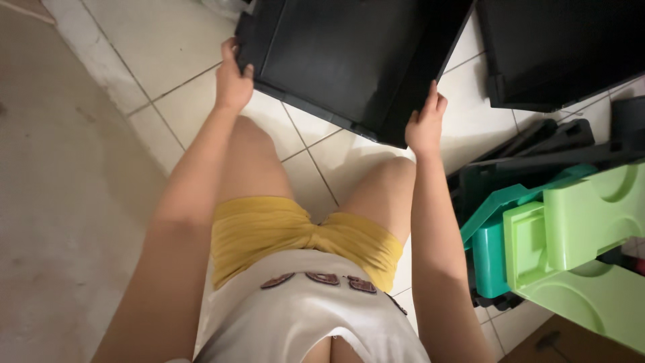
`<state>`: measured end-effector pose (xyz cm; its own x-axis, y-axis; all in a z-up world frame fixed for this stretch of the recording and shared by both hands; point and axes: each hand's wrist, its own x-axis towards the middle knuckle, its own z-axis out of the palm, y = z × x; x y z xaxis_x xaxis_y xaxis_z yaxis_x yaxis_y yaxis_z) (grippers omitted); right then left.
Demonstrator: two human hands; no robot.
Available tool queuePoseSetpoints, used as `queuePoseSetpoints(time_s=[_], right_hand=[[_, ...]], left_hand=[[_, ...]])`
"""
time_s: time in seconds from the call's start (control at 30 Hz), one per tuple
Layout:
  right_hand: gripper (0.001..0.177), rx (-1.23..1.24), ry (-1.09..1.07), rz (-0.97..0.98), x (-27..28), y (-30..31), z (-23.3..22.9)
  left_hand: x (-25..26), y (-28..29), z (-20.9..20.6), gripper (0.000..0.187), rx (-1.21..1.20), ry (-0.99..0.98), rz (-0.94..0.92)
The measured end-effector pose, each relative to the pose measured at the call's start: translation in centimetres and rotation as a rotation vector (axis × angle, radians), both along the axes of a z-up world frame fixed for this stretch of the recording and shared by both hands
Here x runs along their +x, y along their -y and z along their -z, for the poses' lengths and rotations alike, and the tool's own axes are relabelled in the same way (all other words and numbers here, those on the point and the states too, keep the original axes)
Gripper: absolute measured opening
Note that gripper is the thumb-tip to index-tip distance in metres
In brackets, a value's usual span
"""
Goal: The person assembles a black plastic frame by attaching black strips to its edges. They then place a black tray onto the frame and attach a green plastic piece to the side of the tray.
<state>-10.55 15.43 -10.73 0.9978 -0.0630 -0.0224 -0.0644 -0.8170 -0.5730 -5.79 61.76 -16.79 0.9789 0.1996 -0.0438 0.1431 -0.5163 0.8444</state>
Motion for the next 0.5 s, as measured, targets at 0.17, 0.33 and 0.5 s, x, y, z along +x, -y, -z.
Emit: queuePoseSetpoints(time_s=[0.17,0.33,0.5], right_hand=[[0.080,-0.007,0.025,0.046,-3.3,-1.3,-0.7],[0.066,0.525,-0.105,0.218,-2.5,-0.4,-1.5],[0.078,1.196,-0.057,0.457,-4.2,2.0,-2.0]], left_hand=[[1.1,-1.4,0.0,0.064,0.038,-0.100,0.050],[1.5,-2.5,0.7,0.084,0.039,-0.042,0.099],[0.9,-0.1,-2.8,0.099,0.130,-0.009,-0.117]])
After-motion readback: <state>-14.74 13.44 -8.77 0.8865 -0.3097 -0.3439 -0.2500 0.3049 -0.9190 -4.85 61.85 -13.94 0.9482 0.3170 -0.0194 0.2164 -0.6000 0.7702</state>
